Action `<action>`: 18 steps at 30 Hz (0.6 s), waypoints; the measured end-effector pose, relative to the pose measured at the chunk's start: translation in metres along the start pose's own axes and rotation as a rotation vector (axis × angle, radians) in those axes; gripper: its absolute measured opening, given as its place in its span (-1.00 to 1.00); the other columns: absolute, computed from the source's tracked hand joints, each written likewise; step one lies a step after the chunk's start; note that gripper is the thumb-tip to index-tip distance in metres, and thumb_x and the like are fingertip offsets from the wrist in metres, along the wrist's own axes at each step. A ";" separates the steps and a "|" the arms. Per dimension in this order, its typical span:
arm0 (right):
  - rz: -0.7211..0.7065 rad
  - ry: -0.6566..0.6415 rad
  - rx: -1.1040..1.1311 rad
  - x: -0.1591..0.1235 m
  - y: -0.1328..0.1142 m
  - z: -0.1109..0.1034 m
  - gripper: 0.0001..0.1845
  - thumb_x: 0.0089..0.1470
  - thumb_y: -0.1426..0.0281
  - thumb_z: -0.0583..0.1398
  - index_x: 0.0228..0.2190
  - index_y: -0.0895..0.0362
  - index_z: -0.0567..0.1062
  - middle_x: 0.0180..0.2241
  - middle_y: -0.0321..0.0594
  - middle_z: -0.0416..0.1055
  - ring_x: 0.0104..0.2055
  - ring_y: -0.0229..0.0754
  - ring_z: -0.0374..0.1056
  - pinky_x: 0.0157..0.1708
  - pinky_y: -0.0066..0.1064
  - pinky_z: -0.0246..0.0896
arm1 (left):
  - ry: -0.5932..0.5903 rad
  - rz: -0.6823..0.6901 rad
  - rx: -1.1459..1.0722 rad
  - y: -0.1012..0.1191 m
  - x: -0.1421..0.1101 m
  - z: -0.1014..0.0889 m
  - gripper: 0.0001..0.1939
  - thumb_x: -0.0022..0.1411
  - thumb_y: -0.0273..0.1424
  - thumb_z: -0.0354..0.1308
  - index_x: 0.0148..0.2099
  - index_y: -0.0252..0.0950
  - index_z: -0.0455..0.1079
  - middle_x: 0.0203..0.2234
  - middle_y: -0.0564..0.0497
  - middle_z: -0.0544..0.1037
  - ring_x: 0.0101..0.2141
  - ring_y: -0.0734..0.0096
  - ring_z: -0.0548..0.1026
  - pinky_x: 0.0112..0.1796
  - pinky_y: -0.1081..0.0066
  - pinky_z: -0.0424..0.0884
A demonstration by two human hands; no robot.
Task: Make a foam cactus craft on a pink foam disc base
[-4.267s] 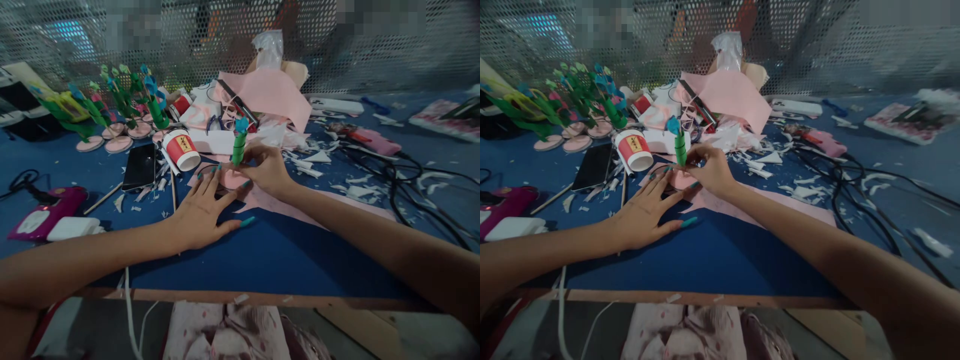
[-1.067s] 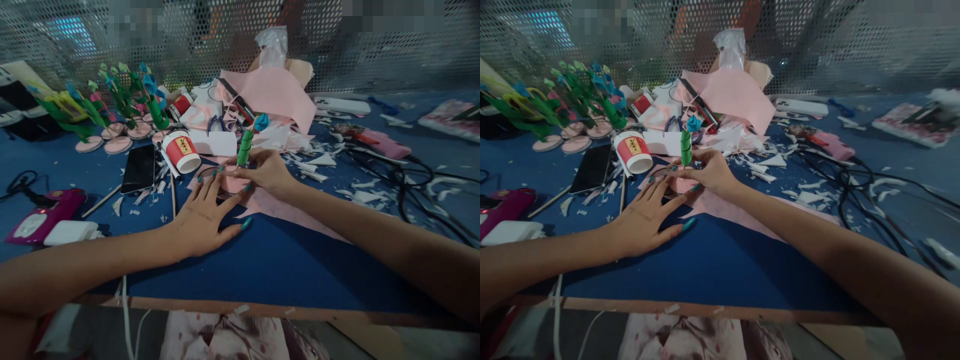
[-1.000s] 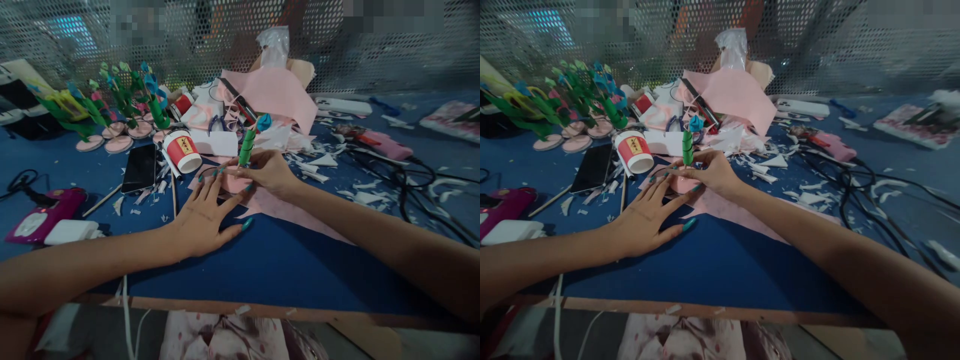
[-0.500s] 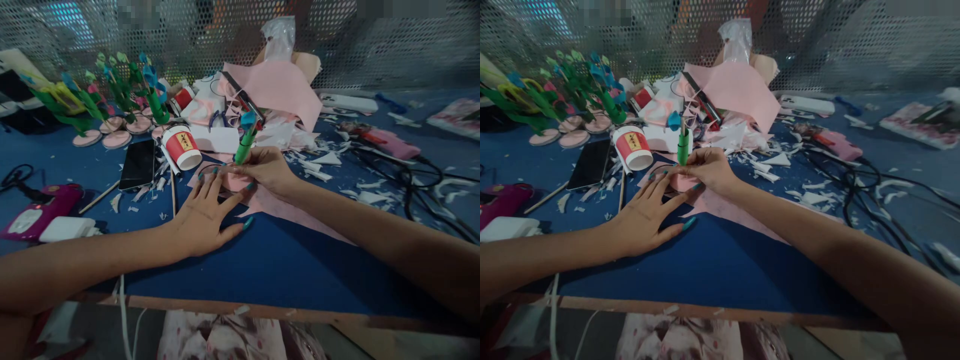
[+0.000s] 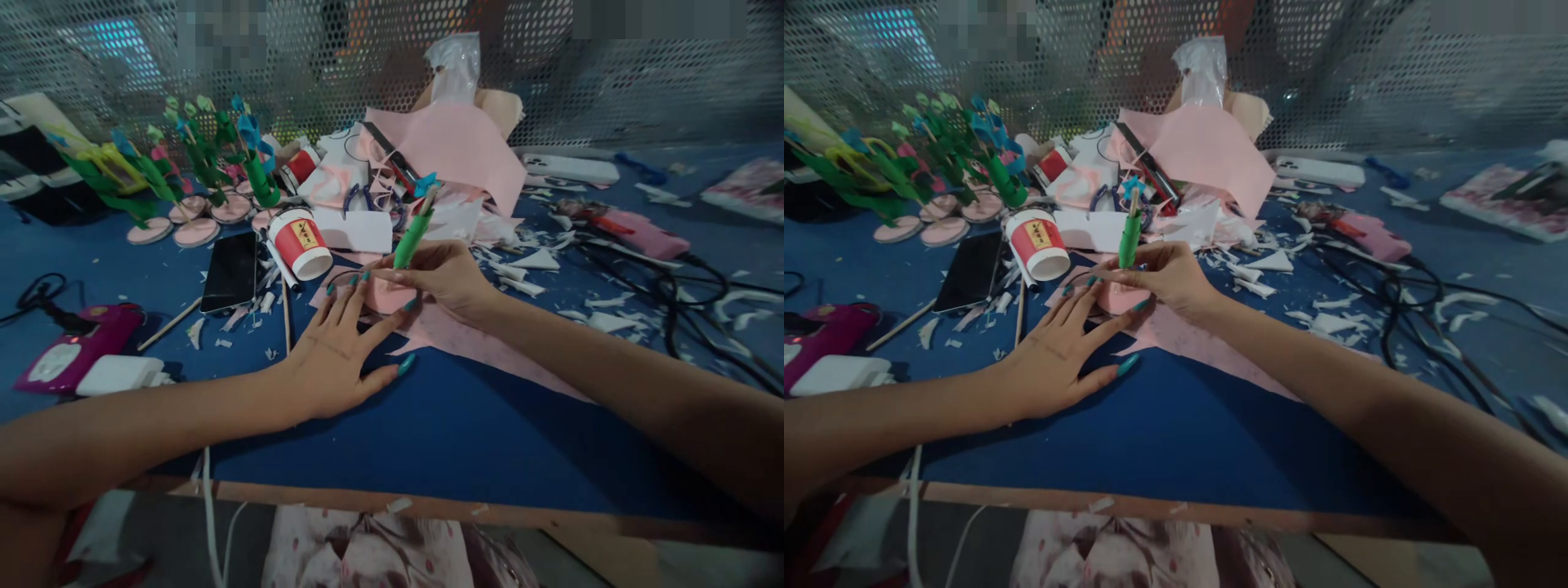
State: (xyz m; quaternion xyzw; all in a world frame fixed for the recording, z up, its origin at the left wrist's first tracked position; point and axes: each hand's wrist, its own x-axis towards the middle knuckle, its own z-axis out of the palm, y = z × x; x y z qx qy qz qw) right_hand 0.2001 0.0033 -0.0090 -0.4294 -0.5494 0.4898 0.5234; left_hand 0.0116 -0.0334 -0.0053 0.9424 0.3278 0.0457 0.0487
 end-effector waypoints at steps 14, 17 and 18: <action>-0.030 0.056 -0.116 0.006 0.009 0.004 -0.54 -0.53 0.12 0.45 -0.65 0.15 0.43 -0.59 -0.25 0.42 -0.50 -0.22 0.36 -0.56 -0.38 0.33 | -0.012 -0.008 0.003 0.003 0.001 0.000 -0.36 0.25 -0.05 -0.05 0.30 -0.16 0.04 0.27 -0.27 0.01 0.26 -0.25 -0.06 0.13 -0.23 0.00; -0.082 0.060 -0.136 0.006 0.008 0.005 -0.56 -0.51 0.13 0.44 -0.65 0.14 0.43 -0.55 -0.26 0.45 -0.48 -0.23 0.37 -0.54 -0.39 0.34 | -0.015 -0.005 0.013 0.003 0.001 0.000 -0.37 0.25 -0.06 -0.06 0.30 -0.17 0.04 0.25 -0.28 0.02 0.26 -0.25 -0.05 0.13 -0.23 -0.01; -0.100 0.059 -0.151 0.006 0.007 0.004 -0.57 -0.51 0.14 0.45 -0.63 0.14 0.45 -0.54 -0.25 0.46 -0.47 -0.23 0.37 -0.53 -0.39 0.35 | -0.018 -0.009 0.016 0.004 0.001 -0.001 -0.37 0.25 -0.05 -0.06 0.30 -0.17 0.04 0.25 -0.28 0.03 0.25 -0.25 -0.04 0.13 -0.23 -0.01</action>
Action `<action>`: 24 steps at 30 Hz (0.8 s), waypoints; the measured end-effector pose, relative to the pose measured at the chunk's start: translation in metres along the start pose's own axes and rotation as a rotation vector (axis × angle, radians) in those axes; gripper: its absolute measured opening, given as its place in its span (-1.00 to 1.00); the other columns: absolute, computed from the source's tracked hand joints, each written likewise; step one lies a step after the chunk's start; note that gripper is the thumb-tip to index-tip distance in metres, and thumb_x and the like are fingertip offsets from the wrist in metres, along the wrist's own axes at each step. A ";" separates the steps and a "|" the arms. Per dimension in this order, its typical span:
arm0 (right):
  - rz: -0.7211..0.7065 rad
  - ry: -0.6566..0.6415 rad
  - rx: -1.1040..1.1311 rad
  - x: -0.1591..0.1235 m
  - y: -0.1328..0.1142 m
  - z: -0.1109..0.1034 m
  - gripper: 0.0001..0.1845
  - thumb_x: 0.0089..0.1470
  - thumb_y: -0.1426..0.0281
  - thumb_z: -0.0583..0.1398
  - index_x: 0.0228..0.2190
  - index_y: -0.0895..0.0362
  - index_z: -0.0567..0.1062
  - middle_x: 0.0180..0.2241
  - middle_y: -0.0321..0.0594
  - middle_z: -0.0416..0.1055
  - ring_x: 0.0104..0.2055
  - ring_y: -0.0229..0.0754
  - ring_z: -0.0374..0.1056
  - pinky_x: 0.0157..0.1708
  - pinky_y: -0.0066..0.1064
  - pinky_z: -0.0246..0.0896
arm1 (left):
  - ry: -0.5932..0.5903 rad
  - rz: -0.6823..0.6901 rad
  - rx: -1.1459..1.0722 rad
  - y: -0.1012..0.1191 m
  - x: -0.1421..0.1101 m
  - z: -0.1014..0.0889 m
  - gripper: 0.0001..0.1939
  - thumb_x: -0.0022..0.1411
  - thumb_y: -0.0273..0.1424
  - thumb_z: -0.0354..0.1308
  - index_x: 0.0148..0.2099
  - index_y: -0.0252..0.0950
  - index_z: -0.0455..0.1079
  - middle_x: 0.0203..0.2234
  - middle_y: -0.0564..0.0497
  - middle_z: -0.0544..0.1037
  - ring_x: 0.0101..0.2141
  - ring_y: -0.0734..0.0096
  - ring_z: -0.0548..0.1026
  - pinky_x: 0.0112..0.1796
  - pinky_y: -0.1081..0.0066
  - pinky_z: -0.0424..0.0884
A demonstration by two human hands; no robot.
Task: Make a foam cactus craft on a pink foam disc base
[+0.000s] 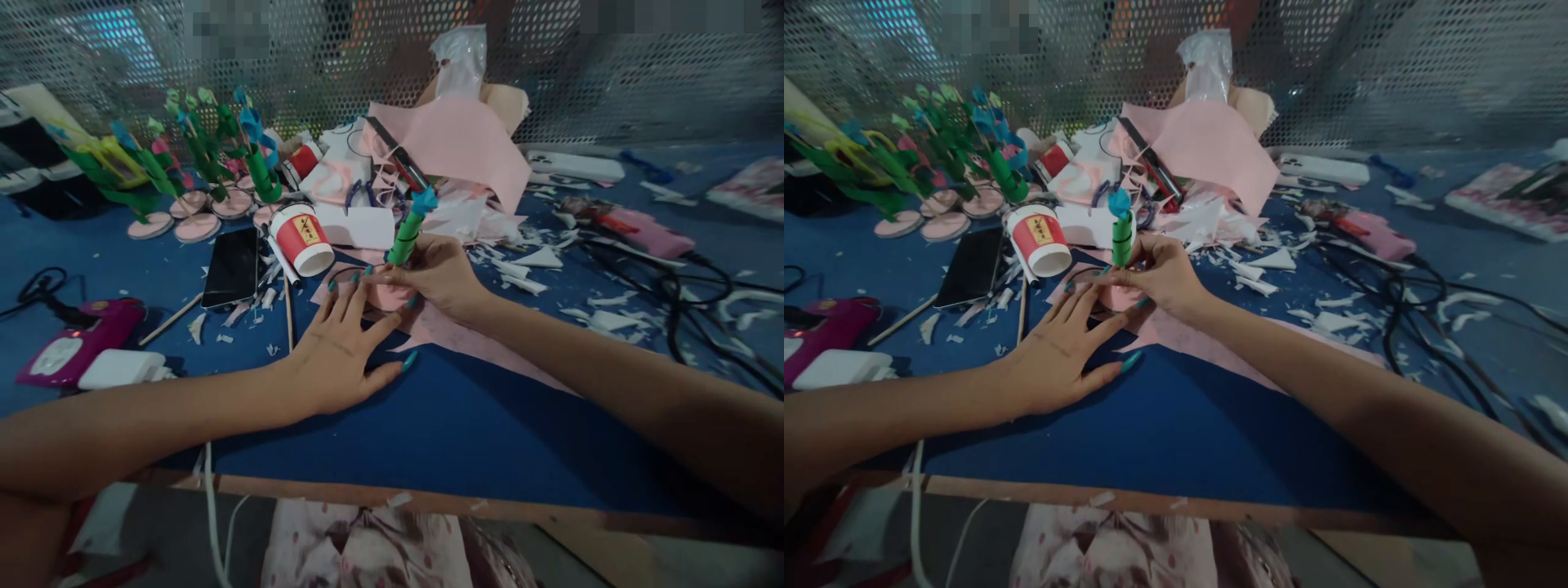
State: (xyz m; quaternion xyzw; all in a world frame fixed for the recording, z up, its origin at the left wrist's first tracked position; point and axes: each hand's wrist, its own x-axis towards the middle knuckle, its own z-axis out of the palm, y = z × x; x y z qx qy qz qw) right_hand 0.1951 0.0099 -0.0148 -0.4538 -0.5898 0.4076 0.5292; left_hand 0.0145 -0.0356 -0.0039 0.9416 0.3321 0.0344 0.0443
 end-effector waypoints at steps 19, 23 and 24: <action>0.066 0.064 0.012 -0.002 0.000 0.004 -0.54 -0.51 0.12 0.45 -0.69 0.12 0.36 -0.64 -0.29 0.38 -0.56 -0.24 0.35 -0.49 -0.37 0.36 | 0.028 0.000 -0.026 0.000 -0.001 0.001 -0.38 0.25 -0.05 -0.04 0.29 -0.13 0.04 0.30 -0.22 -0.05 0.27 -0.21 -0.07 0.14 -0.21 0.01; 0.028 0.057 0.005 -0.002 0.001 0.001 -0.56 -0.48 0.13 0.44 -0.64 0.12 0.41 -0.57 -0.26 0.43 -0.49 -0.22 0.38 -0.48 -0.38 0.36 | 0.021 -0.012 -0.015 0.000 0.000 0.000 -0.39 0.24 -0.06 -0.03 0.28 -0.15 0.08 0.30 -0.22 -0.05 0.27 -0.21 -0.06 0.15 -0.20 -0.01; 0.022 0.048 0.001 -0.002 0.001 0.000 -0.57 -0.48 0.14 0.45 -0.61 0.12 0.44 -0.52 -0.24 0.46 -0.46 -0.21 0.39 -0.48 -0.39 0.36 | 0.019 -0.012 -0.012 -0.001 0.000 0.000 -0.39 0.24 -0.06 -0.03 0.27 -0.15 0.09 0.30 -0.22 -0.04 0.27 -0.20 -0.06 0.15 -0.20 -0.01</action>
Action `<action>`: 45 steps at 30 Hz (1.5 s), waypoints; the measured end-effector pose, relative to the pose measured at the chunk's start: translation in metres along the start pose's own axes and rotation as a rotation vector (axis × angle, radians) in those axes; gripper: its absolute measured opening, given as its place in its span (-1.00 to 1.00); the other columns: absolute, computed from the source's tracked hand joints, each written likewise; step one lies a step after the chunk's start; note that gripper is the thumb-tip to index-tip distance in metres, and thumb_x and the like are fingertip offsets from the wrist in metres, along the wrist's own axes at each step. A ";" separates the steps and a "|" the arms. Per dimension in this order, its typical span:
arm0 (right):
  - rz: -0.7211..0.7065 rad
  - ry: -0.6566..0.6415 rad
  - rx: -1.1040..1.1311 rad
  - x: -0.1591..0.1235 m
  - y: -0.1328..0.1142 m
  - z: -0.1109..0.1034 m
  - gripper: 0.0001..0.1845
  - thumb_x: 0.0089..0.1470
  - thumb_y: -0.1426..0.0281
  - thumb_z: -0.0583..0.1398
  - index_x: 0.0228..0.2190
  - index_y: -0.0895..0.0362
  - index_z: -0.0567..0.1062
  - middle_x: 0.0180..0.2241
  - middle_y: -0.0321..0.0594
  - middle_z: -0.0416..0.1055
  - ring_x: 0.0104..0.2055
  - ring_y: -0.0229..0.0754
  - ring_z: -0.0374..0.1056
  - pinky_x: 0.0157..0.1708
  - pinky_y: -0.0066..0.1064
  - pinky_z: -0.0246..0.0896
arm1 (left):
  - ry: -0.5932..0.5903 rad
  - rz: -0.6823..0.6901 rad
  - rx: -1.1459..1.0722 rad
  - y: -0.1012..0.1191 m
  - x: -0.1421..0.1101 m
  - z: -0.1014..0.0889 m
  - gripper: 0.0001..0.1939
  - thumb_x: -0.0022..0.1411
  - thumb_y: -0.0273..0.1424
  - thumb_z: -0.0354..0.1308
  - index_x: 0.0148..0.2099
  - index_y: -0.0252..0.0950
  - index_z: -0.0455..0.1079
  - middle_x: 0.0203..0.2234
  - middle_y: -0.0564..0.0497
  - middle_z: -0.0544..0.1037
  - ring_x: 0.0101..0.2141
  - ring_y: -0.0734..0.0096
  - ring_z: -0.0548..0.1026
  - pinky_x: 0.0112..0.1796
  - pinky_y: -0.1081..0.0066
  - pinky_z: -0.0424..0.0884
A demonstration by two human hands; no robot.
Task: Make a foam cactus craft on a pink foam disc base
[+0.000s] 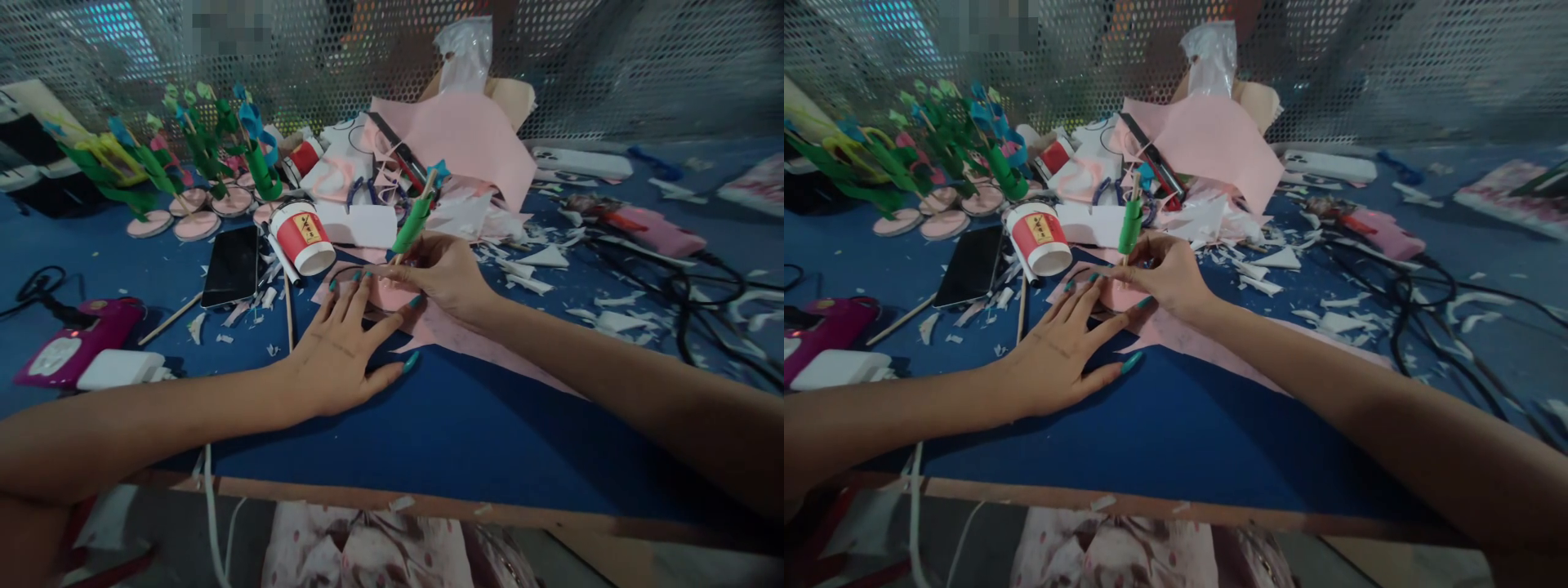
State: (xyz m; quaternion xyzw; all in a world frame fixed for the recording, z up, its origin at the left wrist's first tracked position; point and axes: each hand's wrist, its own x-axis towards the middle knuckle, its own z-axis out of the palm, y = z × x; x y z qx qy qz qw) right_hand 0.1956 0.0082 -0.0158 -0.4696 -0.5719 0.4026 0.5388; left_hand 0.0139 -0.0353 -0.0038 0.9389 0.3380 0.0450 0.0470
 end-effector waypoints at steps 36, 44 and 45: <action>0.125 -0.001 0.139 0.001 0.003 0.001 -0.58 -0.64 0.22 0.48 -0.70 0.14 0.44 -0.62 -0.30 0.42 -0.53 -0.23 0.39 -0.47 -0.36 0.41 | -0.010 0.000 -0.004 0.000 0.000 0.000 -0.38 0.25 -0.06 -0.05 0.30 -0.13 0.04 0.31 -0.21 -0.08 0.27 -0.21 -0.08 0.14 -0.20 0.01; 0.039 -0.009 0.057 -0.001 -0.003 0.001 -0.58 -0.57 0.22 0.47 -0.61 0.14 0.48 -0.57 -0.31 0.44 -0.54 -0.28 0.33 -0.57 -0.43 0.34 | -0.029 -0.005 0.009 0.001 0.000 -0.001 -0.38 0.27 -0.07 -0.07 0.31 -0.13 0.02 0.28 -0.25 0.00 0.26 -0.22 -0.04 0.14 -0.20 0.00; 0.022 -0.033 0.045 -0.002 -0.004 0.000 -0.59 -0.54 0.22 0.46 -0.56 0.13 0.52 -0.53 -0.29 0.47 -0.51 -0.27 0.34 -0.56 -0.42 0.35 | -0.033 -0.009 0.008 0.001 0.000 -0.001 -0.38 0.26 -0.07 -0.07 0.31 -0.14 0.03 0.27 -0.25 0.01 0.26 -0.22 -0.04 0.14 -0.20 0.00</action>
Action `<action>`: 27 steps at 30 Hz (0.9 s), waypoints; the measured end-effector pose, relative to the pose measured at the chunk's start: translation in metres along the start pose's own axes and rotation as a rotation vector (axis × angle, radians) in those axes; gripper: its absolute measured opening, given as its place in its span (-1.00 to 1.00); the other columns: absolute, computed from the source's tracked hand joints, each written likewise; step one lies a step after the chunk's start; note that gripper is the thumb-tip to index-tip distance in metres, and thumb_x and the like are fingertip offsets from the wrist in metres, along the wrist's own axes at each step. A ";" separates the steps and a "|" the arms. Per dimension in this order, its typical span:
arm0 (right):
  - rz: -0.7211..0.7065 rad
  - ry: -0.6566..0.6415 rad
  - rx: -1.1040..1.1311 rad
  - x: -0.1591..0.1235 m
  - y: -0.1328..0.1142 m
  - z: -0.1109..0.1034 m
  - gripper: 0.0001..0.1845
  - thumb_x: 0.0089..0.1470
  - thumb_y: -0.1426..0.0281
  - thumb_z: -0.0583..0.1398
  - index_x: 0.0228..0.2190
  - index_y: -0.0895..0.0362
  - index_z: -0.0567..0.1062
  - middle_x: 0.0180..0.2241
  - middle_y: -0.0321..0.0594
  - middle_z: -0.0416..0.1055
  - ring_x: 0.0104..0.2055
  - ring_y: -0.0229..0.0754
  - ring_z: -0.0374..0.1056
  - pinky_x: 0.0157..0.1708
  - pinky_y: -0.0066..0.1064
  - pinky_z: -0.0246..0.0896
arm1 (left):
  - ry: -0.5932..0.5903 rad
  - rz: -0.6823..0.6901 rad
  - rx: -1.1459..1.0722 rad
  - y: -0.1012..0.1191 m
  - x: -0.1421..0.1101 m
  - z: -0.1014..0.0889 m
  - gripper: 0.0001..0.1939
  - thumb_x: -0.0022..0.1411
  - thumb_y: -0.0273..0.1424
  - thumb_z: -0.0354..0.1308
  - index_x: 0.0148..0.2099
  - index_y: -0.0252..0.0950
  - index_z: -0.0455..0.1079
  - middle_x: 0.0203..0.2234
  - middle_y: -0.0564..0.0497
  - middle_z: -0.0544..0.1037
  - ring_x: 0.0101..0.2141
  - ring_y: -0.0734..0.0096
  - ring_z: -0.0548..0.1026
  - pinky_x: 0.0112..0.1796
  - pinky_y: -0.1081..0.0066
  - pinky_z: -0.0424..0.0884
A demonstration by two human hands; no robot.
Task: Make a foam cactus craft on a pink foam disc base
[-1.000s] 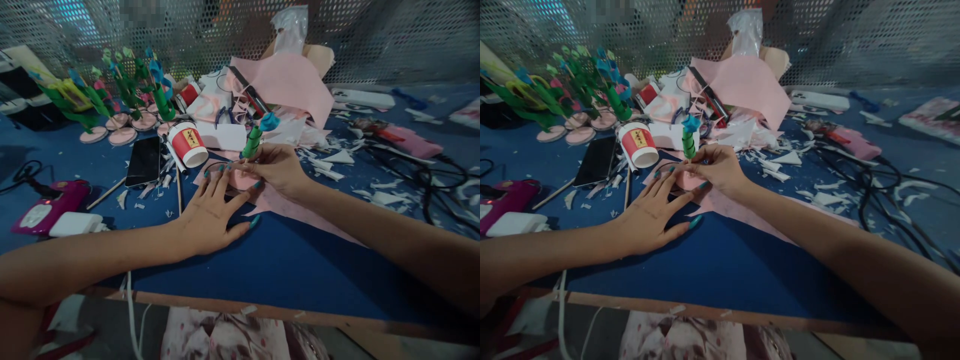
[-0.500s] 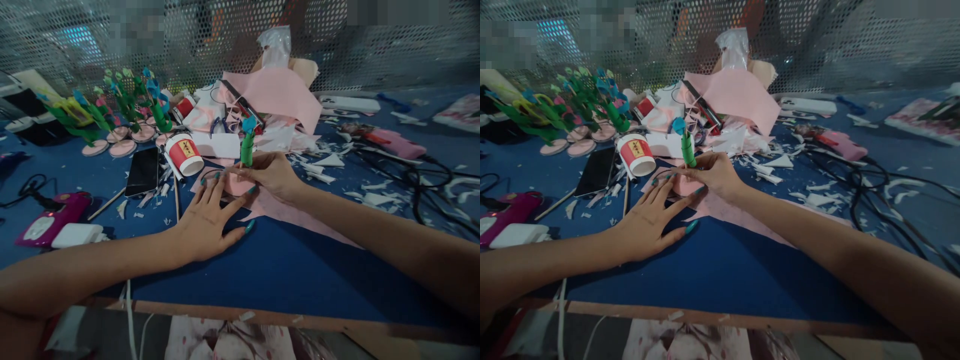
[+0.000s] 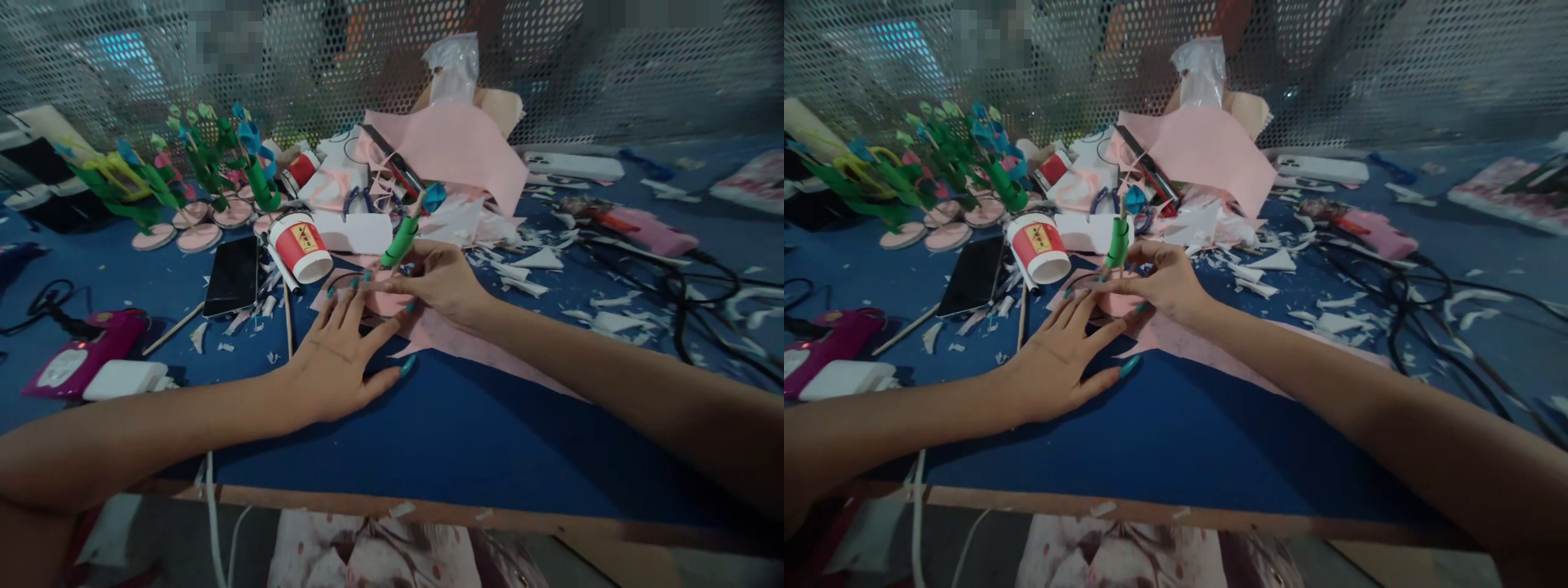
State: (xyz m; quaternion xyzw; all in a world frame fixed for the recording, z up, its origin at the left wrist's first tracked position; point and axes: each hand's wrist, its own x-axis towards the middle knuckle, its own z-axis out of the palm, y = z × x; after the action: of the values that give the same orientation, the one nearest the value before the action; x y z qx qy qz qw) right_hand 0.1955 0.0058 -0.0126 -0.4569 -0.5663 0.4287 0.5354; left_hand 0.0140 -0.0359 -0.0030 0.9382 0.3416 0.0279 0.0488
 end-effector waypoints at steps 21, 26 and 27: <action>0.061 0.046 0.120 0.003 0.002 0.003 -0.56 -0.63 0.21 0.47 -0.68 0.16 0.44 -0.59 -0.30 0.44 -0.51 -0.27 0.38 -0.45 -0.39 0.41 | 0.010 0.016 0.004 0.000 0.001 0.000 -0.38 0.27 -0.07 -0.07 0.31 -0.13 0.01 0.28 -0.24 -0.02 0.27 -0.24 -0.07 0.14 -0.22 0.00; 0.042 -0.007 0.079 0.000 -0.001 -0.003 -0.61 -0.51 0.21 0.45 -0.57 0.16 0.54 -0.53 -0.26 0.48 -0.45 -0.22 0.41 -0.45 -0.38 0.39 | 0.009 -0.006 0.018 0.001 0.000 0.000 -0.38 0.26 -0.07 -0.05 0.31 -0.11 0.01 0.29 -0.23 -0.02 0.27 -0.23 -0.06 0.14 -0.22 0.01; 0.049 -0.018 0.091 -0.001 -0.001 -0.004 -0.61 -0.51 0.21 0.45 -0.56 0.16 0.55 -0.53 -0.26 0.48 -0.45 -0.22 0.41 -0.44 -0.37 0.40 | 0.011 -0.005 0.017 0.000 0.000 0.000 -0.38 0.26 -0.07 -0.05 0.31 -0.11 0.01 0.29 -0.22 -0.03 0.27 -0.22 -0.06 0.14 -0.21 0.01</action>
State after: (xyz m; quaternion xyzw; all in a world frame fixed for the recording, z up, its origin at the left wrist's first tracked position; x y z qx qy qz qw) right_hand 0.1990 0.0045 -0.0112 -0.4421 -0.5398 0.4711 0.5397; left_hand 0.0145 -0.0360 -0.0027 0.9375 0.3445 0.0301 0.0390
